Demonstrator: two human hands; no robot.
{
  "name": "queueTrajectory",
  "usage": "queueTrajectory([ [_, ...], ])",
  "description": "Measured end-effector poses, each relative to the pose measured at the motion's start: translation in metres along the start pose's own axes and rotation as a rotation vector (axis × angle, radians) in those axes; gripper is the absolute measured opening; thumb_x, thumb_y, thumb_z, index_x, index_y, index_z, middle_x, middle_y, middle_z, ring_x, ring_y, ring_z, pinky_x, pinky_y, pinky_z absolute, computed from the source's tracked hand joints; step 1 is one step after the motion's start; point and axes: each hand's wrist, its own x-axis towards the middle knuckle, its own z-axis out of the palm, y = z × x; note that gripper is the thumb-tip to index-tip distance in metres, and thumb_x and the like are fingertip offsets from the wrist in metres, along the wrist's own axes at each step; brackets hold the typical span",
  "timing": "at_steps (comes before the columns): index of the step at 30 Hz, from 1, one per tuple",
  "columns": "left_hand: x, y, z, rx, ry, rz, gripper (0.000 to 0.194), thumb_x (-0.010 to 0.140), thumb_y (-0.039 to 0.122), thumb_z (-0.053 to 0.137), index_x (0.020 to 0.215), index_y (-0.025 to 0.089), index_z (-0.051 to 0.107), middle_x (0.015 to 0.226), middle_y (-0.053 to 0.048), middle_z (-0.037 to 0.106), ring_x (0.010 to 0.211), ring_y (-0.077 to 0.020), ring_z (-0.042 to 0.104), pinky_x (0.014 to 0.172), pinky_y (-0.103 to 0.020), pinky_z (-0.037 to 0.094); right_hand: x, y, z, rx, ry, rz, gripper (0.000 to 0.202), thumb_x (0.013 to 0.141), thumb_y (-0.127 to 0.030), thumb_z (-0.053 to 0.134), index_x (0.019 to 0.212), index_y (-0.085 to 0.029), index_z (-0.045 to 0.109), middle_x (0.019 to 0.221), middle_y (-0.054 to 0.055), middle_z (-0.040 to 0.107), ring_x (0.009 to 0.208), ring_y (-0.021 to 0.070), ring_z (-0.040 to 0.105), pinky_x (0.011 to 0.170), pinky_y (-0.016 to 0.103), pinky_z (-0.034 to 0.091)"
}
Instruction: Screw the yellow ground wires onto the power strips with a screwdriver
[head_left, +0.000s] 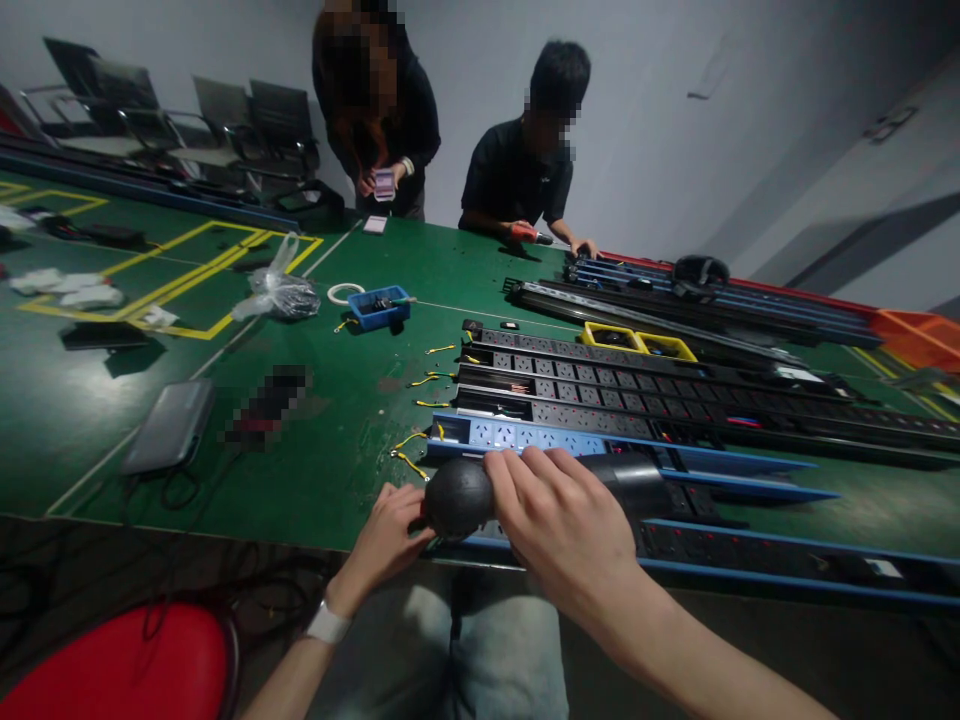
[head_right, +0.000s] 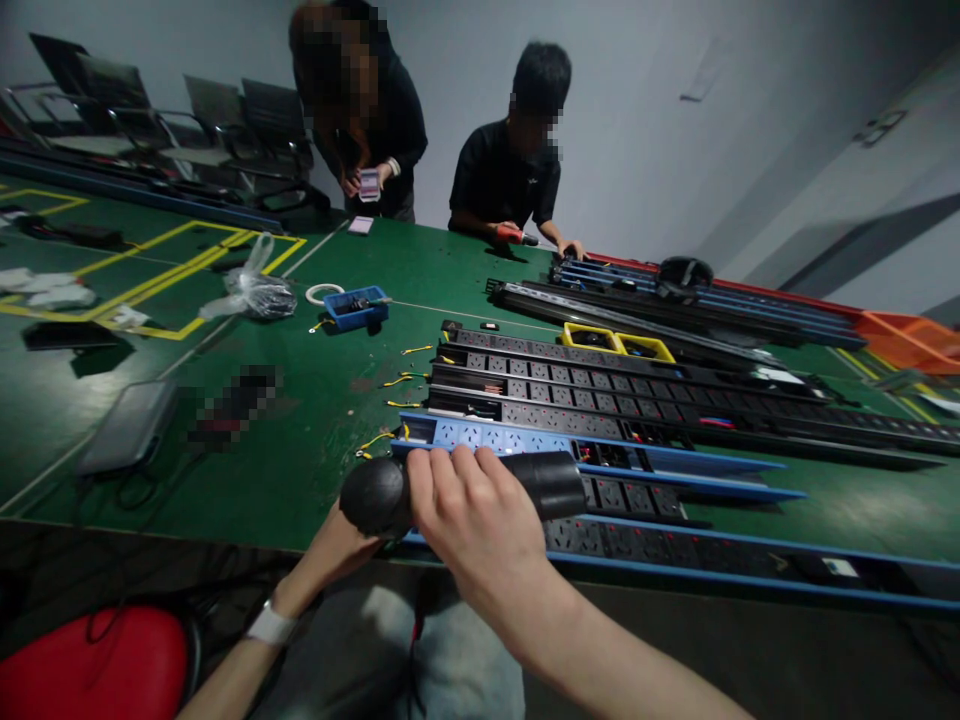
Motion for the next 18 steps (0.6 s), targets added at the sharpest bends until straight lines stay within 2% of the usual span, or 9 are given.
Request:
queueTrajectory([
  [4, 0.0008, 0.0019, -0.001, -0.008, -0.03, 0.013, 0.03, 0.093, 0.047, 0.059, 0.095, 0.021, 0.076, 0.099, -0.006, 0.074, 0.093, -0.022, 0.062, 0.091, -0.036, 0.047, 0.0019, 0.0004, 0.0028, 0.004, 0.0, 0.014, 0.011, 0.085, -0.011, 0.056, 0.092, -0.018, 0.054, 0.075, -0.001, 0.06, 0.069, 0.018, 0.055, 0.067, 0.033, 0.034],
  [8, 0.0006, 0.0, 0.0014, -0.002, 0.009, 0.033, 0.035, 0.094, 0.05, 0.057, 0.093, 0.022, 0.077, 0.097, -0.006, 0.074, 0.088, -0.0216, 0.062, 0.083, -0.034, 0.046, 0.003, 0.0006, 0.0055, 0.006, 0.001, 0.018, 0.018, 0.08, -0.009, 0.059, 0.095, -0.017, 0.055, 0.077, -0.001, 0.061, 0.069, 0.0178, 0.056, 0.066, 0.033, 0.034],
  [11, 0.0003, -0.0027, 0.003, 0.02, 0.013, 0.071, 0.037, 0.093, 0.054, 0.057, 0.091, 0.023, 0.078, 0.097, -0.005, 0.074, 0.085, -0.0213, 0.062, 0.079, -0.034, 0.044, 0.0023, 0.0029, 0.0075, -0.004, 0.006, 0.044, 0.015, 0.082, -0.009, 0.058, 0.094, -0.018, 0.054, 0.074, -0.002, 0.06, 0.067, 0.0174, 0.056, 0.067, 0.032, 0.036],
  [14, 0.0005, -0.0044, 0.0039, 0.03, -0.023, 0.075, 0.035, 0.093, 0.054, 0.058, 0.094, 0.025, 0.077, 0.102, -0.004, 0.074, 0.088, -0.0211, 0.062, 0.081, -0.035, 0.041, 0.0019, 0.0062, 0.0091, 0.0, -0.02, 0.053, 0.015, 0.083, -0.011, 0.059, 0.095, -0.018, 0.054, 0.076, -0.002, 0.062, 0.069, 0.0176, 0.058, 0.067, 0.032, 0.037],
  [18, 0.001, -0.005, 0.0053, 0.023, -0.087, 0.035, 0.031, 0.093, 0.052, 0.06, 0.09, 0.026, 0.076, 0.097, -0.003, 0.074, 0.09, -0.0205, 0.062, 0.081, -0.035, 0.038, 0.0032, 0.0078, 0.0091, 0.002, -0.076, 0.052, 0.017, 0.083, -0.013, 0.059, 0.099, -0.017, 0.055, 0.08, 0.0, 0.065, 0.071, 0.018, 0.059, 0.068, 0.033, 0.039],
])
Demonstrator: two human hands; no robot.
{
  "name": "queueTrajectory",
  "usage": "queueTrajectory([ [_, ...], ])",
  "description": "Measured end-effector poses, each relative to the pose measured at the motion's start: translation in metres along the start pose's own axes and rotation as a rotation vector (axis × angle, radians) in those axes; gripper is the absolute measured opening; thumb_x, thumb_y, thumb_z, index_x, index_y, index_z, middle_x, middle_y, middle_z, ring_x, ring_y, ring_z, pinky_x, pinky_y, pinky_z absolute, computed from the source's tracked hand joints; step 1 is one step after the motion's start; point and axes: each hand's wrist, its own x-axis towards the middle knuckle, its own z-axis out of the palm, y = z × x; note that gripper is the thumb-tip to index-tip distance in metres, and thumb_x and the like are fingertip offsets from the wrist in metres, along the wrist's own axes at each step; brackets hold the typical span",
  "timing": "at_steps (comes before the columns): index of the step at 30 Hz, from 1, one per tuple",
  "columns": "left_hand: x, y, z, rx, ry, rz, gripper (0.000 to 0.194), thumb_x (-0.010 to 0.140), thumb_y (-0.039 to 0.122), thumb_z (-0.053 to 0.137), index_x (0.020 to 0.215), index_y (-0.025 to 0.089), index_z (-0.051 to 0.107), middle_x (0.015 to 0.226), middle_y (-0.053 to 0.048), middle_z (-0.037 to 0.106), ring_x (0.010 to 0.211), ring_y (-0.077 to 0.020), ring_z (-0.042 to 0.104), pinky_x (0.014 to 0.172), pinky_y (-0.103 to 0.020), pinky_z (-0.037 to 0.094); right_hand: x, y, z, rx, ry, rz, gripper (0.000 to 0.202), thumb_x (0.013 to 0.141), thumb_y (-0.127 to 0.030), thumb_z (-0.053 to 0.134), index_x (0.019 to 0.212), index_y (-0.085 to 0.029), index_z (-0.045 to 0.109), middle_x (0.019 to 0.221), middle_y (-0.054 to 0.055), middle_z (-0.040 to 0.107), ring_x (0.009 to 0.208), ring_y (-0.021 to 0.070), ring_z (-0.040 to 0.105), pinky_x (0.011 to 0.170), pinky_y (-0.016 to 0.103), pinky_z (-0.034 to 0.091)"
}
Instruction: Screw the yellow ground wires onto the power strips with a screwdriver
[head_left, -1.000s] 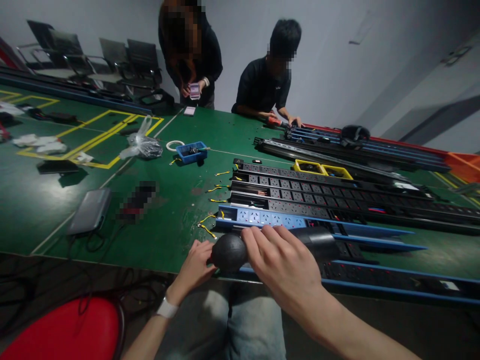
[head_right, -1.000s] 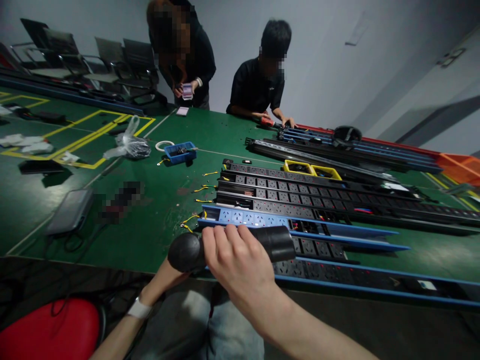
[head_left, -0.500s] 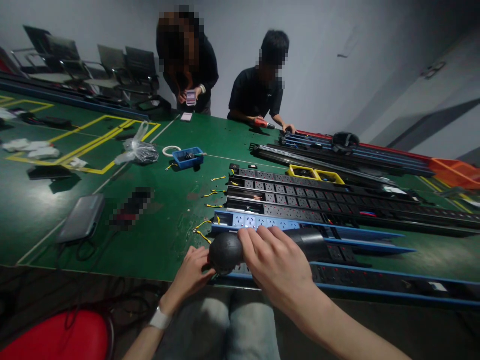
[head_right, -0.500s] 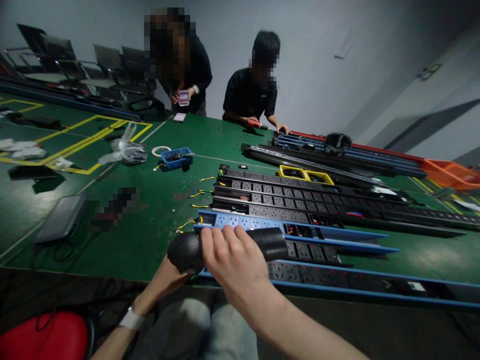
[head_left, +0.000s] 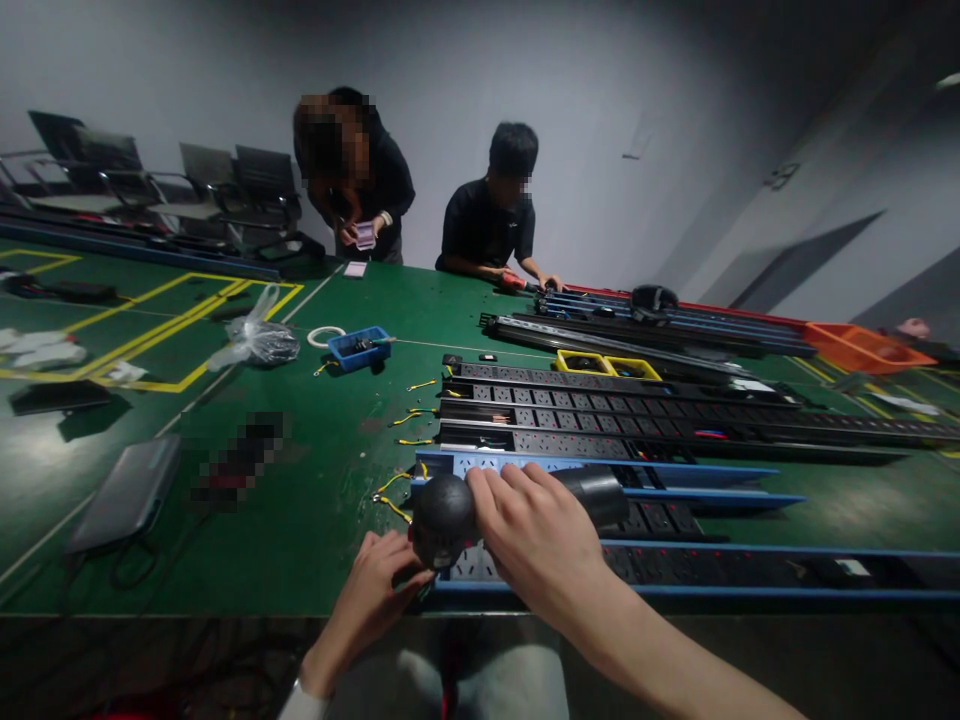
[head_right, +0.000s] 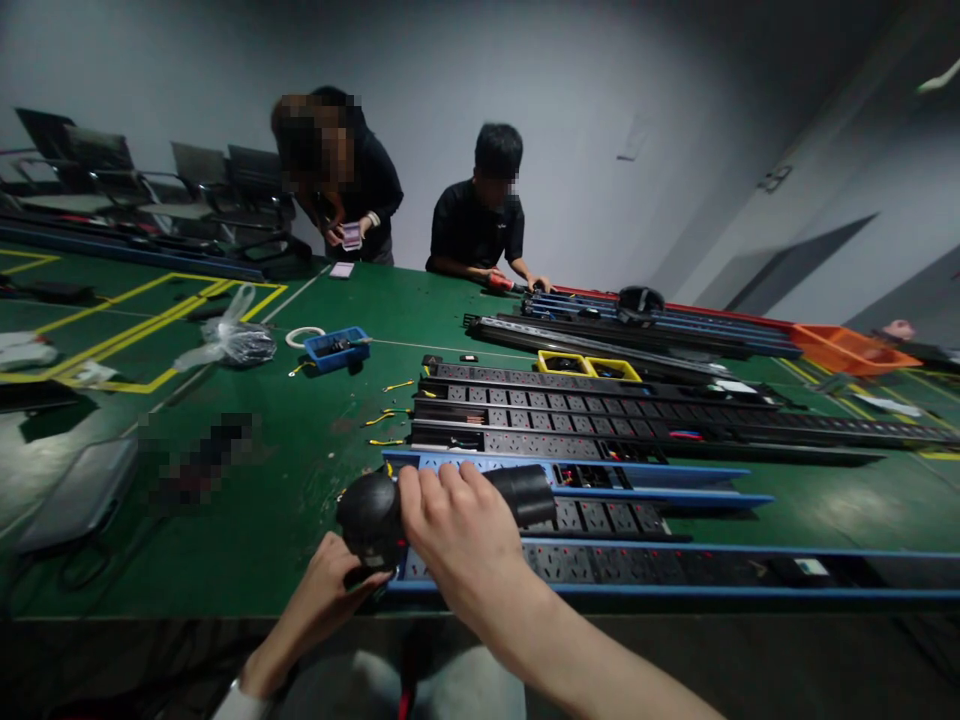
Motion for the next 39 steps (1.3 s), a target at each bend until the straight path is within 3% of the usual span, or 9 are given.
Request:
queueTrajectory([
  [5, 0.001, 0.0, 0.001, -0.014, -0.044, 0.0, 0.031, 0.094, 0.052, 0.058, 0.098, 0.027, 0.076, 0.1, -0.002, 0.075, 0.092, -0.0203, 0.064, 0.081, -0.035, 0.037, 0.0, -0.004, -0.002, -0.011, -0.031, 0.038, 0.017, 0.08, -0.011, 0.06, 0.095, -0.017, 0.054, 0.081, 0.001, 0.065, 0.072, 0.0176, 0.06, 0.069, 0.033, 0.041],
  [14, 0.001, 0.001, -0.001, 0.029, 0.021, 0.05, 0.034, 0.093, 0.055, 0.058, 0.098, 0.028, 0.078, 0.101, -0.003, 0.076, 0.087, -0.0193, 0.065, 0.076, -0.033, 0.042, -0.006, -0.006, 0.0, -0.003, -0.024, 0.069, 0.02, 0.08, -0.012, 0.062, 0.097, -0.017, 0.053, 0.08, 0.001, 0.063, 0.072, 0.0186, 0.059, 0.067, 0.034, 0.041],
  [17, 0.0, -0.004, 0.003, 0.063, 0.078, 0.096, 0.035, 0.093, 0.055, 0.059, 0.092, 0.026, 0.078, 0.092, -0.003, 0.077, 0.081, -0.0188, 0.066, 0.073, -0.032, 0.045, -0.009, -0.007, 0.002, 0.014, -0.02, 0.059, 0.021, 0.082, -0.014, 0.061, 0.101, -0.016, 0.053, 0.082, 0.002, 0.064, 0.072, 0.0184, 0.058, 0.067, 0.034, 0.041],
  [21, -0.001, -0.017, 0.009, 0.118, 0.138, 0.173, 0.032, 0.093, 0.052, 0.059, 0.088, 0.026, 0.078, 0.092, -0.004, 0.078, 0.088, -0.0218, 0.069, 0.072, -0.032, 0.049, -0.012, -0.011, 0.001, 0.012, -0.016, 0.065, 0.023, 0.084, -0.015, 0.06, 0.106, -0.013, 0.054, 0.086, 0.004, 0.065, 0.078, 0.0196, 0.059, 0.073, 0.035, 0.044],
  [27, -0.004, -0.029, 0.013, 0.151, 0.112, 0.173, 0.034, 0.09, 0.055, 0.062, 0.089, 0.026, 0.08, 0.092, -0.005, 0.079, 0.085, -0.0229, 0.071, 0.072, -0.034, 0.053, -0.009, -0.013, -0.002, 0.032, -0.039, 0.057, 0.011, 0.091, -0.018, 0.057, 0.1, -0.014, 0.053, 0.083, 0.004, 0.064, 0.073, 0.0182, 0.058, 0.068, 0.033, 0.043],
  [34, -0.004, -0.023, 0.01, 0.12, 0.129, 0.156, 0.033, 0.09, 0.055, 0.062, 0.095, 0.027, 0.079, 0.098, -0.004, 0.078, 0.089, -0.0235, 0.07, 0.073, -0.034, 0.052, -0.013, -0.013, 0.003, 0.04, -0.001, 0.078, 0.022, 0.086, -0.017, 0.06, 0.106, -0.014, 0.052, 0.085, 0.003, 0.063, 0.078, 0.0191, 0.057, 0.073, 0.035, 0.042],
  [39, -0.001, -0.012, 0.005, 0.082, 0.109, 0.125, 0.029, 0.091, 0.05, 0.063, 0.096, 0.027, 0.078, 0.104, -0.005, 0.077, 0.096, -0.0235, 0.069, 0.076, -0.035, 0.051, -0.013, -0.011, 0.003, 0.043, -0.007, 0.117, 0.017, 0.084, -0.016, 0.061, 0.099, -0.016, 0.052, 0.08, 0.001, 0.062, 0.071, 0.0184, 0.056, 0.068, 0.034, 0.041],
])
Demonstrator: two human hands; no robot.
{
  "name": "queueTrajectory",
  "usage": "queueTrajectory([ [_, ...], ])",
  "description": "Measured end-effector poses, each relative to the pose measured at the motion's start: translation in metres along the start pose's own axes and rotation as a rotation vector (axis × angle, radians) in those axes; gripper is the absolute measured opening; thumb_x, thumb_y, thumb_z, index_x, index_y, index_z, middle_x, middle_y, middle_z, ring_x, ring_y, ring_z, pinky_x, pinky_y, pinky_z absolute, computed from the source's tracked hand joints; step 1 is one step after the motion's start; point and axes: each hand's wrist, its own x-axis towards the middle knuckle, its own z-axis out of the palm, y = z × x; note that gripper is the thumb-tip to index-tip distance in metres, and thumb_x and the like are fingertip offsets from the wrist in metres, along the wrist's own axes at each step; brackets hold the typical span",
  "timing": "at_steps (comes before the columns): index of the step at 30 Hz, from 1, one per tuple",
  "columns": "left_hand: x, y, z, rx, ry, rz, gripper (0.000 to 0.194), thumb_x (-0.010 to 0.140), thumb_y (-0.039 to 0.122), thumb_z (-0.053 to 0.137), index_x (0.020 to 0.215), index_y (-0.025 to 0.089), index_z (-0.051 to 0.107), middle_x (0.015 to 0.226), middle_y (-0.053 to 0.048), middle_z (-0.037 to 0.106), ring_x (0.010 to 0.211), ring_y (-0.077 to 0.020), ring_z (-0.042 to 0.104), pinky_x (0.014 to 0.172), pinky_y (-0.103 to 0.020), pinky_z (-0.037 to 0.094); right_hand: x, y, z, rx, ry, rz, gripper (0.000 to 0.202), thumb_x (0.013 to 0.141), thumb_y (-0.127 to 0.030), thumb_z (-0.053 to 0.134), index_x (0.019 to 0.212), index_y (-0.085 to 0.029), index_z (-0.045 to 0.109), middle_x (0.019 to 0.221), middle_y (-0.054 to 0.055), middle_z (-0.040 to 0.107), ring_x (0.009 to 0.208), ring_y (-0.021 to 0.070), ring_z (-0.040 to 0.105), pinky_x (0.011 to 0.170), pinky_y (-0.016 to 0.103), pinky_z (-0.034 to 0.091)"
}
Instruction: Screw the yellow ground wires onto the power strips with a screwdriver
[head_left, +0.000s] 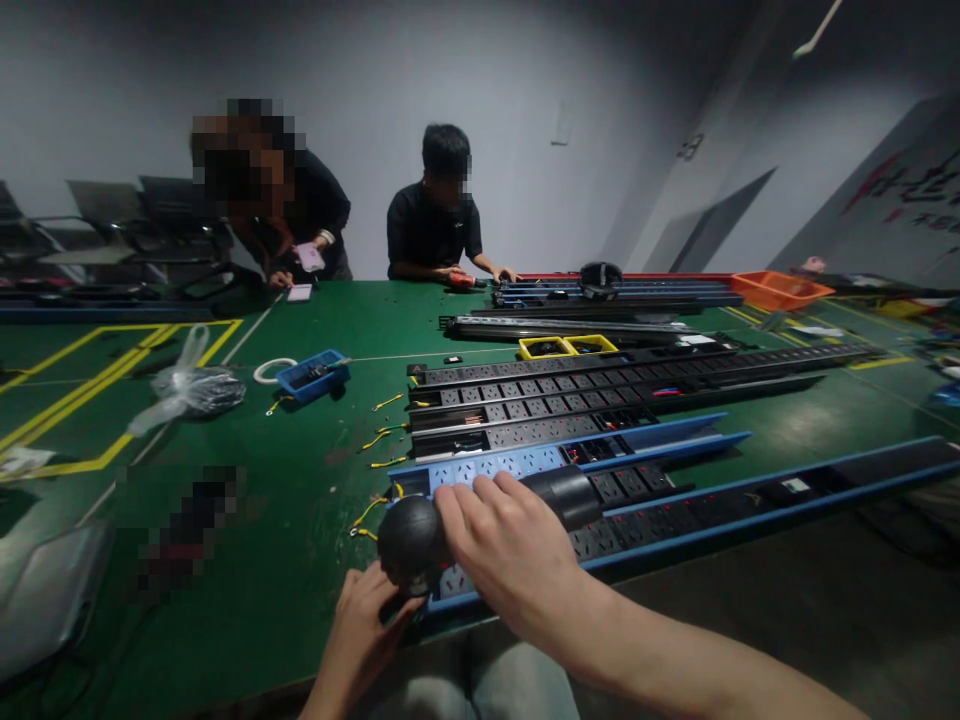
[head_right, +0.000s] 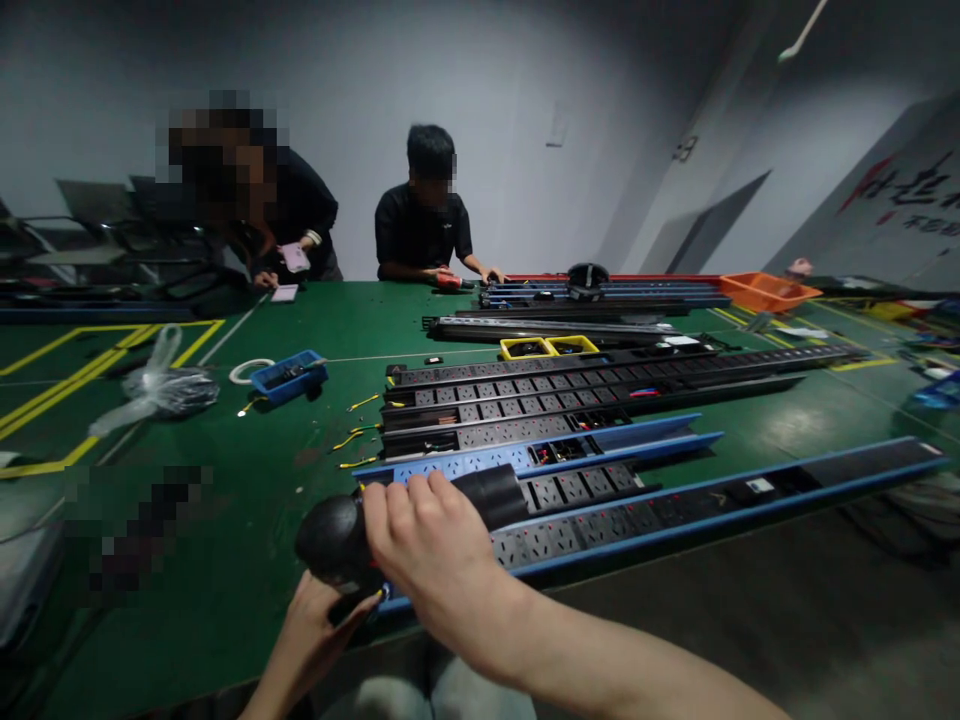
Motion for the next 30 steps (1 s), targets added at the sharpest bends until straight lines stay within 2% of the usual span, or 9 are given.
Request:
queueTrajectory([
  [6, 0.001, 0.012, -0.006, -0.041, -0.023, -0.083, 0.035, 0.093, 0.053, 0.058, 0.089, 0.024, 0.077, 0.092, -0.005, 0.077, 0.085, -0.0214, 0.066, 0.077, -0.036, 0.047, 0.0, 0.002, 0.002, -0.005, 0.006, 0.007, 0.02, 0.084, -0.015, 0.061, 0.102, -0.015, 0.053, 0.083, 0.003, 0.065, 0.073, 0.0185, 0.057, 0.069, 0.034, 0.041],
  [10, 0.002, 0.012, -0.003, -0.089, -0.013, -0.079, 0.036, 0.094, 0.054, 0.057, 0.095, 0.026, 0.078, 0.096, -0.006, 0.077, 0.089, -0.0221, 0.067, 0.077, -0.035, 0.046, 0.0, 0.002, 0.003, 0.002, -0.013, 0.008, 0.02, 0.085, -0.015, 0.06, 0.103, -0.015, 0.053, 0.083, 0.003, 0.065, 0.072, 0.0182, 0.056, 0.068, 0.034, 0.039],
  [13, 0.003, 0.009, -0.003, -0.074, -0.01, -0.062, 0.035, 0.094, 0.054, 0.057, 0.098, 0.027, 0.078, 0.097, -0.006, 0.077, 0.088, -0.0219, 0.068, 0.074, -0.034, 0.047, 0.001, 0.002, 0.003, -0.008, 0.002, 0.014, 0.017, 0.083, -0.013, 0.06, 0.097, -0.017, 0.051, 0.08, 0.002, 0.063, 0.07, 0.0183, 0.055, 0.066, 0.034, 0.038],
  [20, 0.006, 0.013, -0.008, -0.057, -0.032, -0.058, 0.028, 0.092, 0.049, 0.061, 0.094, 0.027, 0.078, 0.096, -0.005, 0.078, 0.088, -0.0228, 0.068, 0.075, -0.035, 0.048, 0.007, 0.0, 0.001, -0.048, 0.094, -0.005, 0.023, 0.076, -0.008, 0.063, 0.092, -0.019, 0.05, 0.074, -0.002, 0.061, 0.065, 0.0183, 0.057, 0.063, 0.034, 0.041],
  [24, 0.003, 0.007, 0.001, -0.047, 0.003, -0.037, 0.026, 0.092, 0.049, 0.062, 0.097, 0.029, 0.078, 0.101, -0.005, 0.077, 0.091, -0.0236, 0.068, 0.079, -0.036, 0.049, 0.009, 0.001, 0.003, -0.041, 0.107, -0.017, 0.022, 0.076, -0.009, 0.065, 0.092, -0.019, 0.053, 0.076, -0.001, 0.064, 0.068, 0.0184, 0.06, 0.064, 0.033, 0.043],
  [27, 0.001, -0.003, 0.012, -0.041, 0.035, 0.014, 0.022, 0.089, 0.048, 0.064, 0.095, 0.031, 0.078, 0.095, -0.003, 0.077, 0.084, -0.0222, 0.068, 0.075, -0.036, 0.05, 0.009, 0.002, 0.008, -0.043, 0.121, -0.018, 0.024, 0.076, -0.009, 0.065, 0.097, -0.017, 0.056, 0.08, 0.001, 0.068, 0.07, 0.0183, 0.062, 0.067, 0.033, 0.046],
  [30, 0.002, -0.007, 0.017, -0.031, 0.0, 0.029, 0.023, 0.089, 0.049, 0.063, 0.095, 0.032, 0.078, 0.094, -0.003, 0.077, 0.082, -0.0217, 0.067, 0.073, -0.035, 0.049, 0.009, 0.002, 0.011, -0.061, 0.163, -0.01, 0.028, 0.072, -0.007, 0.063, 0.098, -0.016, 0.059, 0.081, 0.001, 0.07, 0.07, 0.0185, 0.063, 0.067, 0.033, 0.047],
])
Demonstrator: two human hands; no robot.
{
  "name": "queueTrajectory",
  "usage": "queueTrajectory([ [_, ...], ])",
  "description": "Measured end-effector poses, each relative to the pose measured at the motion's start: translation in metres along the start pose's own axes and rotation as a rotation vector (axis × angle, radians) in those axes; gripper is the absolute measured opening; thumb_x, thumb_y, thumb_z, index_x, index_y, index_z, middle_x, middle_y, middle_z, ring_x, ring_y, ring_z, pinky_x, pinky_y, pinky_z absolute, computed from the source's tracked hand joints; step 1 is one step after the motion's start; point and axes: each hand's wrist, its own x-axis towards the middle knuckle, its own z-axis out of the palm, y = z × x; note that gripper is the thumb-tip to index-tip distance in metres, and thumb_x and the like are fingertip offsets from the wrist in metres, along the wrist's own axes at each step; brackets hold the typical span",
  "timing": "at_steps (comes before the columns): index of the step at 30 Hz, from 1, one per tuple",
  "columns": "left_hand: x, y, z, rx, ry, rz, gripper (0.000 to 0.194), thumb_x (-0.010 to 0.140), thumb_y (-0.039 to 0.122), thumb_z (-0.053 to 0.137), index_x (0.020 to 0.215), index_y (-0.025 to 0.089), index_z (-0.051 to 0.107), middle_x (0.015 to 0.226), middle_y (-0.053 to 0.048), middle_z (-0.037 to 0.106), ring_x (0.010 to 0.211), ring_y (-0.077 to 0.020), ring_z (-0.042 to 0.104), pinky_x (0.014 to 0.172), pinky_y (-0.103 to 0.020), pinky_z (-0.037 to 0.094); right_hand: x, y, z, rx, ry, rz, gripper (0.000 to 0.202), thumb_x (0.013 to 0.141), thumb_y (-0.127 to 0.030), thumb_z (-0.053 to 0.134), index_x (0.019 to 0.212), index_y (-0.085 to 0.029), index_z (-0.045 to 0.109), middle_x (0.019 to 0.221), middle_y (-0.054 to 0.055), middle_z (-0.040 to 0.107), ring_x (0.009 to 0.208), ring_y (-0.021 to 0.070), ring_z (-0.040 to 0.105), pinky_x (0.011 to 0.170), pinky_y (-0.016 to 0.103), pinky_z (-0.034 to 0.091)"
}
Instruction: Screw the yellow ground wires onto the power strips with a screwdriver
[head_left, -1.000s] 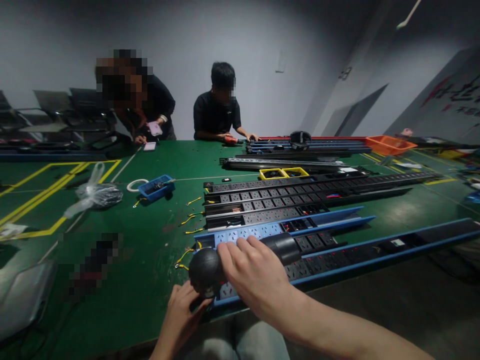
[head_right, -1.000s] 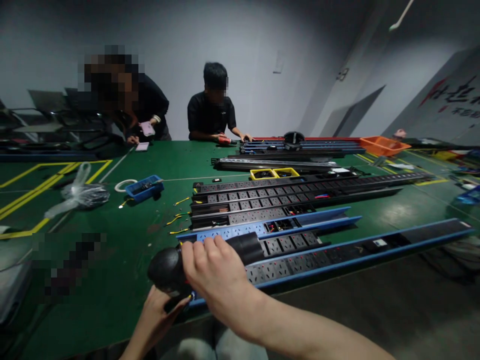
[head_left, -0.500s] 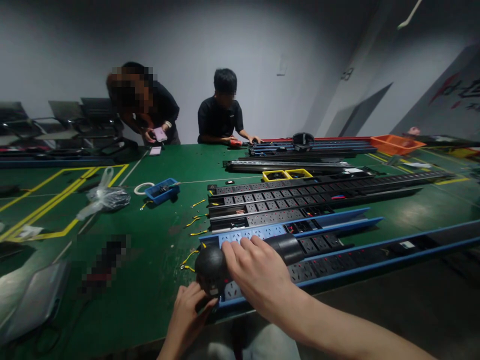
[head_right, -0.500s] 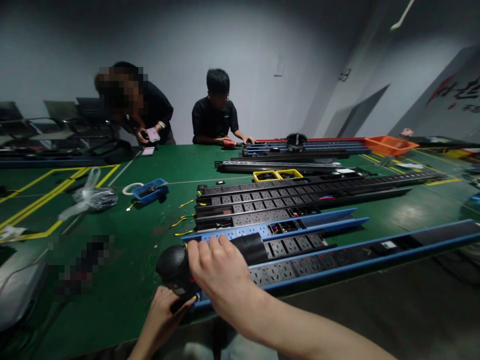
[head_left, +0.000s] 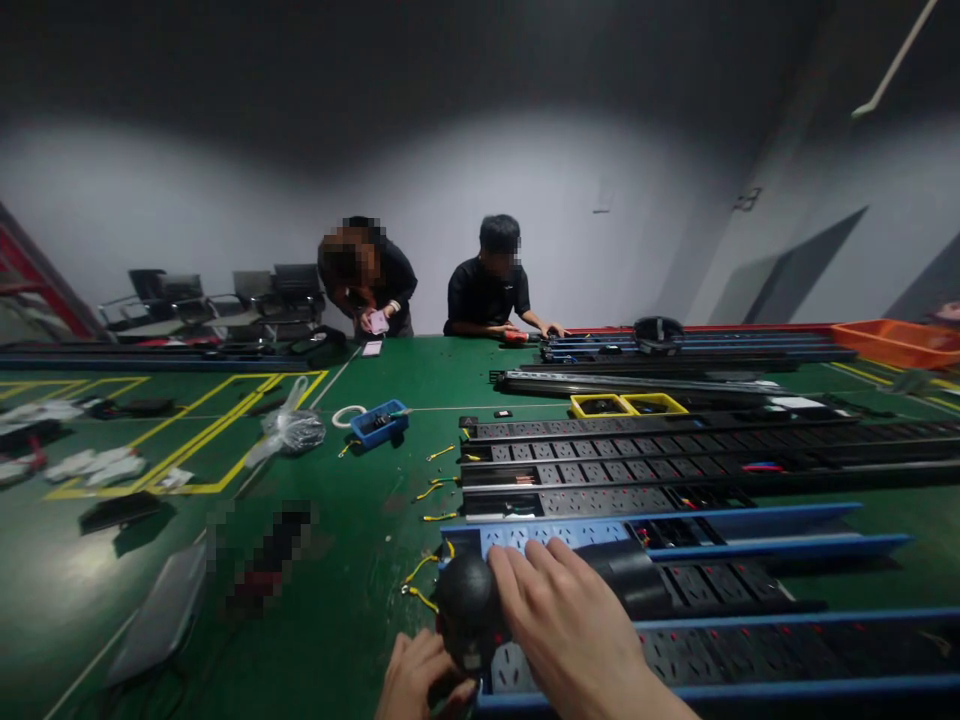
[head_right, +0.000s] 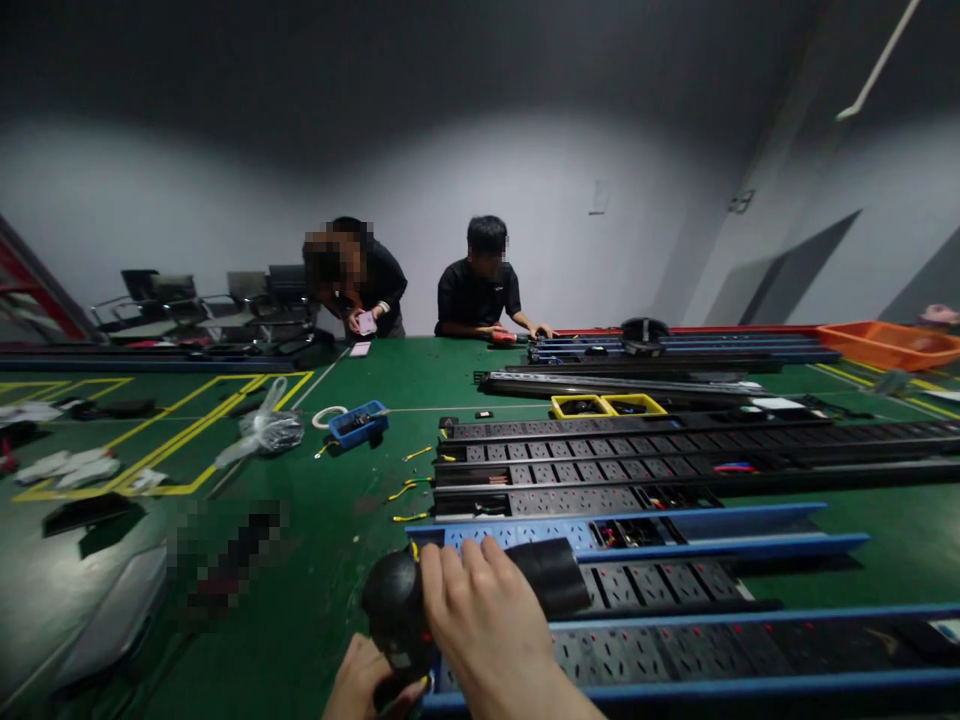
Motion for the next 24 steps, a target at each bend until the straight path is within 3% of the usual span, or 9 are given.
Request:
queueTrajectory([
  [7, 0.003, 0.014, -0.008, -0.082, -0.066, -0.169, 0.033, 0.093, 0.057, 0.056, 0.097, 0.033, 0.077, 0.1, -0.005, 0.075, 0.095, -0.0244, 0.065, 0.085, -0.041, 0.045, 0.003, 0.0, -0.003, -0.013, 0.069, 0.005, 0.039, 0.061, 0.0, 0.056, 0.095, -0.016, 0.065, 0.08, 0.0, 0.071, 0.069, 0.0188, 0.064, 0.065, 0.033, 0.047],
  [16, 0.003, 0.02, -0.009, -0.176, 0.017, -0.214, 0.044, 0.09, 0.066, 0.052, 0.092, 0.031, 0.077, 0.099, -0.006, 0.075, 0.094, -0.0271, 0.064, 0.091, -0.047, 0.041, 0.0, 0.0, -0.002, -0.03, 0.103, -0.013, 0.045, 0.061, 0.001, 0.054, 0.102, -0.014, 0.064, 0.079, 0.001, 0.07, 0.07, 0.0194, 0.064, 0.071, 0.034, 0.047],
  [24, 0.008, 0.028, -0.019, -0.128, -0.077, -0.235, 0.039, 0.092, 0.061, 0.055, 0.093, 0.029, 0.077, 0.101, -0.004, 0.075, 0.095, -0.0245, 0.064, 0.088, -0.041, 0.039, 0.0, 0.004, -0.003, -0.028, 0.067, -0.013, 0.043, 0.059, 0.0, 0.055, 0.1, -0.016, 0.062, 0.078, -0.001, 0.07, 0.069, 0.0186, 0.064, 0.069, 0.033, 0.047],
])
